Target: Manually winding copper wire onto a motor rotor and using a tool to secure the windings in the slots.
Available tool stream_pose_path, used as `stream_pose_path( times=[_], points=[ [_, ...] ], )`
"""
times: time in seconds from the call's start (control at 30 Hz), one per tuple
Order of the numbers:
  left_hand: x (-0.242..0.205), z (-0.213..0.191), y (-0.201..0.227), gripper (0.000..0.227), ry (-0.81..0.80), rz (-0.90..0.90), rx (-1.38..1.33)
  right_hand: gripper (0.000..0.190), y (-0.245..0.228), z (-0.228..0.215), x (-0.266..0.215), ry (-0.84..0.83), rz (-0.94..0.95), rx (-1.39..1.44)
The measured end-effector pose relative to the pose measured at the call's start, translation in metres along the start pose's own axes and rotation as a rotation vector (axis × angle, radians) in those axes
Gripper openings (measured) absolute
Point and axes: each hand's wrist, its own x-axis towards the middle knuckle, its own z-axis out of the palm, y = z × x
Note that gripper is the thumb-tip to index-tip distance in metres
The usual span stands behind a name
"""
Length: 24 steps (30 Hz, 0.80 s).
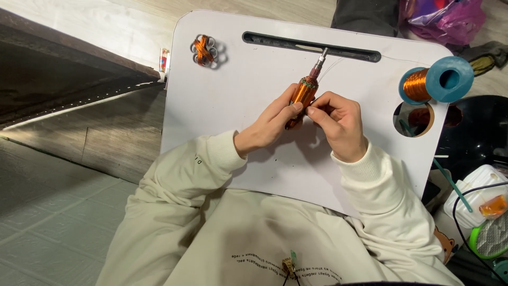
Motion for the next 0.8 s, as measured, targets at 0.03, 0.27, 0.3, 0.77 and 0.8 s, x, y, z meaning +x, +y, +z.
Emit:
stream_pose_path(
  times=[0.03, 0.27, 0.3, 0.77, 0.8],
  points=[
    [0.000, 0.000, 0.002, 0.020, 0.000, -0.003, -0.003, 0.018, 0.001, 0.000, 0.000, 0.000, 0.004, 0.000],
    [0.005, -0.011, 0.015, 0.038, -0.107, -0.023, -0.167, 0.017, -0.005, 0.000, 0.003, 0.052, -0.029, -0.016],
    [0.005, -0.013, 0.012, 0.044, -0.118, -0.019, -0.169, 0.017, -0.008, 0.001, 0.005, 0.047, -0.035, -0.031],
    [0.001, -0.004, -0.008, 0.049, -0.066, -0.001, -0.196, 0.017, 0.011, 0.000, -0.004, 0.073, -0.040, -0.146],
    [0.001, -0.004, -0.006, 0.049, -0.061, 0.006, -0.167, 0.018, 0.011, 0.000, -0.004, 0.080, -0.040, -0.156]
  ],
)
